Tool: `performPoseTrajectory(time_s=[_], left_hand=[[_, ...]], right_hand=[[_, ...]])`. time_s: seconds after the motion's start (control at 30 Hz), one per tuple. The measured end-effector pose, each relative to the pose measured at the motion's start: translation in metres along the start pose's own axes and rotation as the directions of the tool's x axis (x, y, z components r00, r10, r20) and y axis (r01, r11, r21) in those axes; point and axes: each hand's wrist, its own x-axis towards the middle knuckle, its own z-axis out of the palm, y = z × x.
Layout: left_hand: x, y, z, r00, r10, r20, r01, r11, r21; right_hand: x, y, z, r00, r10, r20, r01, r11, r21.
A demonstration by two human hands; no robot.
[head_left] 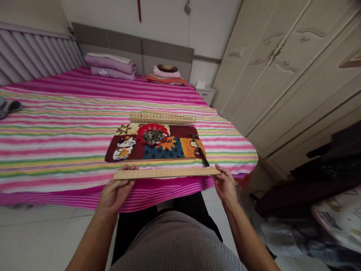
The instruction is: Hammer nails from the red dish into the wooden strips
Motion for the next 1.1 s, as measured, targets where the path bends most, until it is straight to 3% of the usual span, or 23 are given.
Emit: performPoseTrajectory(time_s=[0.3, 0.43, 0.57, 0.7, 0.87, 1.0, 1.1], left_hand=[[0.014, -0.014, -0.015, 1.000, -0.006, 0.006, 0.006, 0.999, -0.050], [0.022, -0.015, -0.019, 1.000, -0.003, -0.013, 0.003, 0.999, -0.036], [0.036, -0.015, -0.023, 0.993, 0.085, -0.077, -0.084, 0.996, 0.007], [0.055, -0.014, -0.027, 0.971, 0.175, -0.161, -0.161, 0.982, 0.097], [0.078, -0.008, -0.026, 0.933, 0.233, -0.273, -0.170, 0.956, 0.237], [0.096, -0.004, -0.023, 0.912, 0.300, -0.278, -0.183, 0.908, 0.378], [0.108, -0.002, -0.023, 0.902, 0.345, -0.262, -0.156, 0.823, 0.546]], right_hand=[[0.006, 0.018, -0.007, 0.993, 0.118, 0.011, -0.115, 0.985, -0.131], [0.009, 0.021, 0.001, 0.985, 0.172, -0.024, -0.174, 0.971, -0.161], [0.016, 0.024, 0.015, 0.983, 0.178, -0.045, -0.184, 0.964, -0.191], [0.027, 0.028, 0.030, 0.983, 0.161, -0.091, -0.178, 0.953, -0.243], [0.045, 0.033, 0.047, 0.986, 0.109, -0.126, -0.141, 0.948, -0.286], [0.057, 0.039, 0.056, 0.986, 0.109, -0.125, -0.144, 0.936, -0.320], [0.065, 0.043, 0.060, 0.988, 0.099, -0.117, -0.136, 0.922, -0.363]])
